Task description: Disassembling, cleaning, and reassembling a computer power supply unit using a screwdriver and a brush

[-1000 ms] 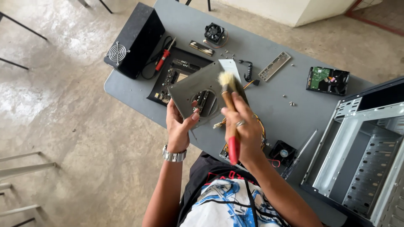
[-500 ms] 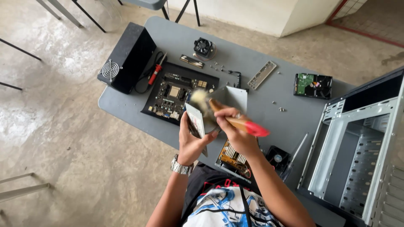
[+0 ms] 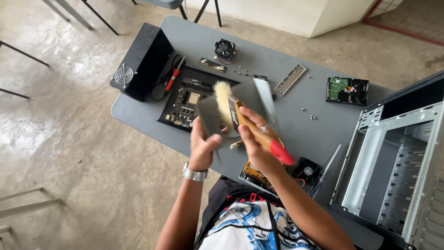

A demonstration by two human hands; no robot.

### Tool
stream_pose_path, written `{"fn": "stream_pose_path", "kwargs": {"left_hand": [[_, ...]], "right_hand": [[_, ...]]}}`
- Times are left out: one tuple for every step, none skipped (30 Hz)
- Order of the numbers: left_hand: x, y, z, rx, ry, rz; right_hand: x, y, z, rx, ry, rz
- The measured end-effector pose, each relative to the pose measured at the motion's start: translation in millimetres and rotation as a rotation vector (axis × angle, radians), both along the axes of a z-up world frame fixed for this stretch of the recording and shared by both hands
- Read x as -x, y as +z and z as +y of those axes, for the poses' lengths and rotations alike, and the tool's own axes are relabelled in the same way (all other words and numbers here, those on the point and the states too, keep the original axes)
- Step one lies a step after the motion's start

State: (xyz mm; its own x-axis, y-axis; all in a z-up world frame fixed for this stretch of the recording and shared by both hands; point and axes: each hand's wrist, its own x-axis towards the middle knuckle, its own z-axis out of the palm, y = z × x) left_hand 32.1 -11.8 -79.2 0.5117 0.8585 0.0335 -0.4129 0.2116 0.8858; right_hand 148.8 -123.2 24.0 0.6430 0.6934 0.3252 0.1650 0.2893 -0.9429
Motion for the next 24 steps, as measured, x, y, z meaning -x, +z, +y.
{"fn": "stream_pose_path", "kwargs": {"left_hand": [[-1.7,9.9,-2.8,-0.001,0.004,0.002],[-3.4,20.2,-5.8,-0.069,0.006,0.103],[-6.7,31.0,-6.9,-0.14,0.011,0.202],[-4.1,25.8,-5.8,-0.145,0.018,0.2],[-1.8,20.7,-4.7,-0.083,0.006,0.107],[0.3,15.6,-3.4,-0.021,-0.005,0.014],[0.5,10.5,0.5,-0.025,-0.004,0.01],[0.5,5.4,4.4,-0.018,-0.033,-0.011],[1.7,0.3,7.8,-0.01,-0.063,-0.029],[-1.2,2.1,1.5,-0.014,-0.062,-0.03],[-4.8,5.1,-1.9,-0.01,-0.091,-0.054],[-8.2,8.5,-5.3,-0.007,-0.119,-0.078],[-5.4,-24.9,-5.8,-0.017,-0.119,-0.084],[-3.3,-58.3,-5.5,0.038,-0.128,-0.135],[-5.0,-91.7,-3.4,0.091,-0.144,-0.19],[-8.3,-62.5,-6.0,0.08,-0.15,-0.2],[-9.0,-34.6,-12.5,0.061,-0.163,-0.149],[-9.4,-7.1,-19.3,0.041,-0.175,-0.098],[-12.7,7.4,-21.9,0.036,-0.18,-0.106],[-15.9,21.5,-24.7,0.032,-0.191,-0.104],[-16.9,34.5,-30.6,0.035,-0.203,-0.099],[-17.8,28.5,-28.2,0.037,-0.211,-0.104],[-19.5,22.7,-25.0,0.041,-0.195,-0.126],[-21.3,16.8,-21.7,0.045,-0.18,-0.148]], "right_hand": [[-0.3,0.9,0.7,-0.001,0.004,0.002],[-0.6,2.2,1.1,0.073,0.132,0.099],[-2.2,3.9,3.4,0.144,0.263,0.192],[-6.9,3.1,0.1,0.139,0.269,0.188],[-11.6,2.4,-3.4,0.224,0.336,0.2],[-16.5,1.7,-6.8,0.309,0.402,0.21],[-19.2,-5.1,-7.0,0.305,0.403,0.205],[-22.2,-11.9,-7.1,0.197,0.299,0.198],[-24.3,-19.1,-7.7,0.089,0.196,0.194],[-17.1,-14.1,-5.4,0.085,0.197,0.192],[-10.4,-8.3,-0.7,-0.095,0.228,0.281],[-3.5,-2.0,3.9,-0.274,0.26,0.369],[-11.9,4.4,-2.8,-0.283,0.263,0.361],[-20.5,10.8,-9.7,-0.231,0.398,0.261],[-30.9,17.8,-16.3,-0.177,0.526,0.153],[-36.5,10.2,-18.0,-0.185,0.523,0.139],[-40.8,1.8,-22.0,-0.108,0.403,0.277],[-45.3,-7.0,-26.1,-0.031,0.281,0.413],[-44.4,-11.4,-24.3,-0.035,0.277,0.404],[-43.8,-16.2,-22.5,0.018,0.212,0.338],[-41.3,-22.1,-23.6,0.076,0.144,0.278],[-34.8,-23.0,-23.8,0.078,0.136,0.274],[-28.7,-24.1,-23.6,0.113,0.14,0.188],[-22.7,-25.3,-23.2,0.15,0.143,0.103]]}}
